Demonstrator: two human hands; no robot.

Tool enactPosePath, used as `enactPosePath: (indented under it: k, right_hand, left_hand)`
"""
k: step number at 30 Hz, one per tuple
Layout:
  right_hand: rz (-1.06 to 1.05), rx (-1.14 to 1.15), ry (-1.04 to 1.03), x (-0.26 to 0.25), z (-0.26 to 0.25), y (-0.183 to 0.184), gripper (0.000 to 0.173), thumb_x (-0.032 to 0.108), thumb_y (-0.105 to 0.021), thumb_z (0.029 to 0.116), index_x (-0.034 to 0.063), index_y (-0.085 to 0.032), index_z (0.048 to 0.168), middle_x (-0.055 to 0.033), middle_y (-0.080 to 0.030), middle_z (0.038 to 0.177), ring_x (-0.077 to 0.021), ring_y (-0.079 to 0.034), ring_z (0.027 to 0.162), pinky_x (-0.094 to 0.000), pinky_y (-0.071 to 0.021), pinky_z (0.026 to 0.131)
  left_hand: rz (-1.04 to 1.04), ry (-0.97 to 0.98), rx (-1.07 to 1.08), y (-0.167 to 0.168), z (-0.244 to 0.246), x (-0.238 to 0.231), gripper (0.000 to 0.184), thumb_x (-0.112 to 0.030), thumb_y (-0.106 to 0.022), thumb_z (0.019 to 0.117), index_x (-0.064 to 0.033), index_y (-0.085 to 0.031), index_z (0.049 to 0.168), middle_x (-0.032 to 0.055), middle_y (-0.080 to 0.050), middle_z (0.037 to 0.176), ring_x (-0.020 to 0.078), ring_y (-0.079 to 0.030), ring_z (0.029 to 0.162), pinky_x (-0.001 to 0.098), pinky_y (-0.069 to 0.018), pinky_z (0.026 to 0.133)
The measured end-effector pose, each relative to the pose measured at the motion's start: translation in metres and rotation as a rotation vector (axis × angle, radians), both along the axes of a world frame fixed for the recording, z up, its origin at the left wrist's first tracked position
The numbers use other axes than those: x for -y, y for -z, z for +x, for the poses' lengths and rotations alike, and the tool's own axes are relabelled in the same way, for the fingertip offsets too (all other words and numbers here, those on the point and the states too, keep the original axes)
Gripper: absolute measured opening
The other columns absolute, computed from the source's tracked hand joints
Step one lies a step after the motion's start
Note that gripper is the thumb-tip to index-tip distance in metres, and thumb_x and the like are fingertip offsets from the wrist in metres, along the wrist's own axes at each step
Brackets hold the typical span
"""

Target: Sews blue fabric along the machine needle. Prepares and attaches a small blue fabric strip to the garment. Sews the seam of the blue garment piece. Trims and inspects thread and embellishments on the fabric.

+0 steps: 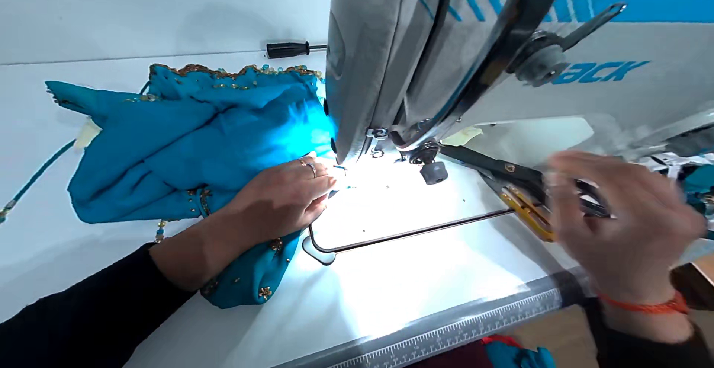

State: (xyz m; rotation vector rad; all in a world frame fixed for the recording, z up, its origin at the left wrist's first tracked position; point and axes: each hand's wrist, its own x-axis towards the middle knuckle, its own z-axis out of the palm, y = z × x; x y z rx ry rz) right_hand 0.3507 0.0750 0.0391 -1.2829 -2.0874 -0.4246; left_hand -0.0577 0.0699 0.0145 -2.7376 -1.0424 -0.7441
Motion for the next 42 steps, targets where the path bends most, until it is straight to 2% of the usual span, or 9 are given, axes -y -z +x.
enactPosePath:
  k: [3, 6, 15, 20, 25, 29, 32, 38, 42]
  right_hand:
    - [-0.058, -0.028, 0.187, 0.000, 0.069, 0.013, 0.049, 0.034, -0.048, 0.1073, -0.0052, -0.060, 0.135, -0.0302, -0.057, 0.140, -0.0484, -0.053, 0.132, -0.0598, -0.0407, 0.111]
    - [-0.131, -0.006, 0.188, -0.003, 0.085, 0.021, 0.059, 0.041, -0.046, 0.1055, -0.0018, -0.055, 0.144, -0.0275, -0.052, 0.149, -0.0460, -0.045, 0.142, -0.0595, -0.0342, 0.117]
    - [-0.115, -0.104, 0.172, 0.001, 0.073, 0.042, 0.052, 0.035, -0.044, 0.1076, -0.0076, -0.067, 0.128, -0.0273, -0.065, 0.134, -0.0450, -0.059, 0.130, -0.0586, -0.0415, 0.112]
    - [-0.126, -0.123, 0.185, 0.002, 0.073, 0.042, 0.054, 0.035, -0.042, 0.1081, -0.0081, -0.069, 0.124, -0.0260, -0.067, 0.131, -0.0437, -0.061, 0.128, -0.0560, -0.0428, 0.112]
    - [-0.100, -0.135, 0.174, 0.002, 0.073, 0.044, 0.051, 0.034, -0.044, 0.1076, -0.0068, -0.067, 0.128, -0.0270, -0.065, 0.134, -0.0424, -0.059, 0.131, -0.0546, -0.0423, 0.114]
    - [-0.080, -0.109, 0.163, 0.002, 0.073, 0.041, 0.059, 0.039, -0.046, 0.1037, -0.0038, -0.053, 0.143, -0.0300, -0.049, 0.151, -0.0455, -0.042, 0.145, -0.0565, -0.0346, 0.118]
    - [-0.075, -0.111, 0.157, 0.001, 0.074, 0.042, 0.060, 0.040, -0.047, 0.1033, -0.0037, -0.052, 0.144, -0.0296, -0.049, 0.151, -0.0456, -0.041, 0.146, -0.0553, -0.0341, 0.118]
    - [-0.086, -0.104, 0.183, 0.002, 0.073, 0.043, 0.051, 0.035, -0.045, 0.1064, -0.0060, -0.067, 0.127, -0.0276, -0.066, 0.132, -0.0459, -0.061, 0.126, -0.0604, -0.0455, 0.107]
    - [-0.119, -0.126, 0.201, 0.003, 0.069, 0.042, 0.050, 0.034, -0.043, 0.1067, -0.0045, -0.069, 0.126, -0.0259, -0.067, 0.131, -0.0457, -0.062, 0.126, -0.0621, -0.0450, 0.106]
  left_hand:
    - [-0.016, -0.026, -0.024, -0.002, 0.001, -0.002, 0.026, -0.012, -0.053, 0.0896, 0.0004, -0.074, 0.098, 0.0140, -0.074, 0.102, 0.0289, -0.072, 0.101, 0.0385, -0.0556, 0.094]
    - [-0.015, -0.036, -0.030, -0.003, 0.002, -0.003, 0.026, -0.012, -0.052, 0.0906, 0.0015, -0.073, 0.097, 0.0144, -0.074, 0.103, 0.0289, -0.072, 0.104, 0.0405, -0.0532, 0.100]
    - [-0.004, -0.067, -0.022, -0.003, 0.004, -0.002, 0.027, -0.013, -0.052, 0.0897, 0.0007, -0.074, 0.095, 0.0139, -0.075, 0.101, 0.0285, -0.072, 0.103, 0.0387, -0.0545, 0.096]
    - [0.006, -0.043, -0.001, -0.001, 0.003, -0.003, 0.030, -0.014, -0.051, 0.0890, -0.0029, -0.076, 0.101, 0.0115, -0.075, 0.101, 0.0251, -0.072, 0.103, 0.0341, -0.0545, 0.095]
    - [0.008, 0.006, 0.017, 0.001, 0.001, -0.001, 0.028, -0.015, -0.052, 0.0903, -0.0022, -0.076, 0.097, 0.0111, -0.077, 0.107, 0.0238, -0.072, 0.107, 0.0321, -0.0539, 0.097]
    - [0.012, -0.009, 0.028, 0.000, 0.002, -0.001, 0.028, -0.014, -0.052, 0.0893, -0.0011, -0.076, 0.098, 0.0127, -0.076, 0.101, 0.0257, -0.072, 0.104, 0.0336, -0.0546, 0.096]
    - [-0.016, -0.059, 0.006, -0.003, 0.004, -0.002, 0.026, -0.014, -0.053, 0.0877, -0.0009, -0.074, 0.094, 0.0122, -0.075, 0.098, 0.0271, -0.072, 0.101, 0.0366, -0.0557, 0.091]
    - [-0.065, -0.095, -0.012, -0.005, 0.005, -0.001, 0.026, -0.014, -0.052, 0.0886, -0.0013, -0.074, 0.094, 0.0122, -0.075, 0.101, 0.0278, -0.072, 0.102, 0.0395, -0.0565, 0.090]
    - [-0.038, -0.030, 0.008, -0.002, 0.004, 0.000, 0.030, -0.015, -0.051, 0.0888, -0.0015, -0.076, 0.099, 0.0122, -0.076, 0.103, 0.0260, -0.072, 0.107, 0.0350, -0.0539, 0.098]
